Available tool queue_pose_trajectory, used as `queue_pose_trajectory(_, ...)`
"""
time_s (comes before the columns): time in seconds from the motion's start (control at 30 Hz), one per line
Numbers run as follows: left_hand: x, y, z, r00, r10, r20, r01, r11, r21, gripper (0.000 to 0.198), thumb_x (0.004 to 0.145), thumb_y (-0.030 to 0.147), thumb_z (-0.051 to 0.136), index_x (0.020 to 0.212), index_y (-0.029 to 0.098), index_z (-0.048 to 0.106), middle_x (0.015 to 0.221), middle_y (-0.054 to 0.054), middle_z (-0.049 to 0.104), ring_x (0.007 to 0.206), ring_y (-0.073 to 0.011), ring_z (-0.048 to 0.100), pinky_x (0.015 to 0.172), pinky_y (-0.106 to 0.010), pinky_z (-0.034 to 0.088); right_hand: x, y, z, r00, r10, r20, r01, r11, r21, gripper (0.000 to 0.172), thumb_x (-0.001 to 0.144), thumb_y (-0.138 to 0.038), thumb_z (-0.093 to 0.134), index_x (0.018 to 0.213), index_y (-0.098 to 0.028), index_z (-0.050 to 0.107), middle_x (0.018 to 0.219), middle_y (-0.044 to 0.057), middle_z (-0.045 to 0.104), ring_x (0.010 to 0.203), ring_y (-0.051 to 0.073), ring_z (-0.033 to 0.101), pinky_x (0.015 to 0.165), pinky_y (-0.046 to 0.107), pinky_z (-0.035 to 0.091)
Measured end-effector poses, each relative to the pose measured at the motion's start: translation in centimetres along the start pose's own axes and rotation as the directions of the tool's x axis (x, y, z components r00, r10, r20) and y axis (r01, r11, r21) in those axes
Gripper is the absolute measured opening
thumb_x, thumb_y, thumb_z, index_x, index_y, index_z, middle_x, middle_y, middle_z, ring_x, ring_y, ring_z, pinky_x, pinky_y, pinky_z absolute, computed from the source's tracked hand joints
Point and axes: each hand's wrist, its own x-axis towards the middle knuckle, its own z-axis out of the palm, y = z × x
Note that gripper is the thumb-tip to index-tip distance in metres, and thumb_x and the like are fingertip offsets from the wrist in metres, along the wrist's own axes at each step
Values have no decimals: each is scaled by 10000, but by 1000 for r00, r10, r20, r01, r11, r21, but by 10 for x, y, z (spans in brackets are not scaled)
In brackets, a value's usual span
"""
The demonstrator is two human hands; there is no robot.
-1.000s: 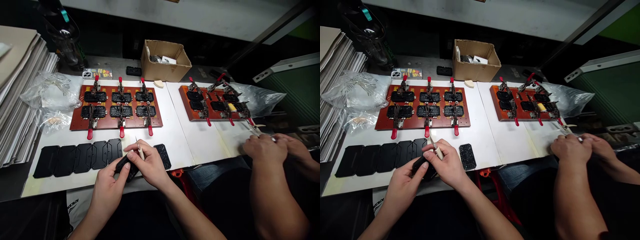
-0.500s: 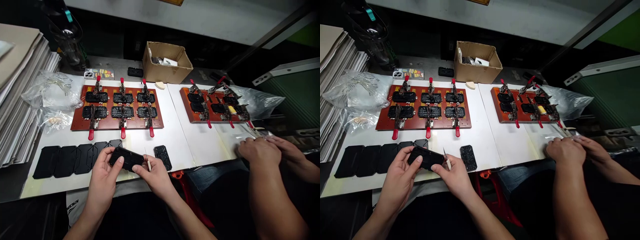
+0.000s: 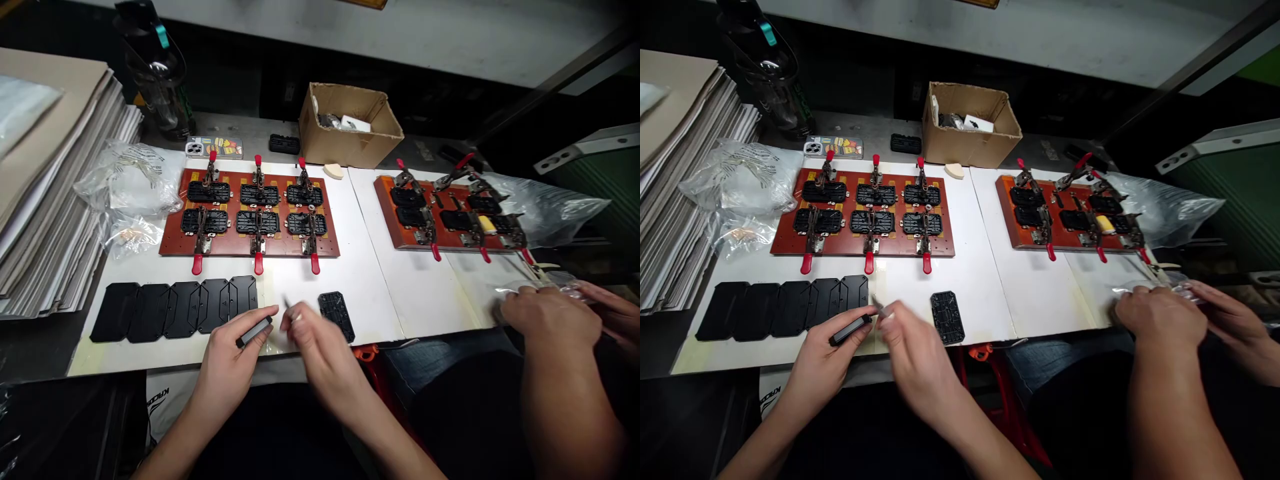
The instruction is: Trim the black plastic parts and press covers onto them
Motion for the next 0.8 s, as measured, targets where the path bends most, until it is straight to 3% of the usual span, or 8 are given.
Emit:
queue_pose_trajectory(0.1,0,-1,1,999,46,19,-46,999,-17,298,974,313,541,1248,359,649,1300,67,643,1222,-105,581,1069,-199,421,-13,-8,17,978,53,203,-38,996,-76,303,1071,-395,315,963,-210,529,802,-3,587,648,137,491,615,254,337)
queue_pose_trajectory(0.23,1,2,2,995,85,46,-85,996,-15,302,993,312,512,1267,351,634,1310,64,630,1234,-90,567,1084,-180,407,-19,-11,30,984,62,167,-33,985,-168,305,1059,-400,306,1002,-206,534,856,23,624,668,151,521,613,255,321)
queue_pose_trajectory(0.5,-2,2,6,998,61,27,-60,998,-29,308,988,296,517,1262,364,639,1313,77,635,1246,-93,567,1099,-186,409,-18,-13,29,981,115,156,-71,962,-262,317,1052,-417,303,1020,-227,555,834,14,658,662,177,572,595,258,308)
queue_pose_trajectory(0.67,-4,3,6,999,50,-15,-50,999,-17,340,960,236,536,1252,372,645,1301,86,643,1229,-96,582,1073,-183,434,-19,-14,29,990,105,97,-77,962,-261,309,1046,-398,326,899,-207,518,759,6,611,597,151,504,573,266,264)
queue_pose_trajectory(0.8,-7,1,7,994,94,-52,-93,996,11,375,943,193,546,1263,364,640,1306,82,642,1238,-99,580,1093,-194,429,-14,-4,17,986,164,20,-155,959,-238,371,1054,-454,306,829,-204,463,633,-23,493,527,126,402,550,265,238)
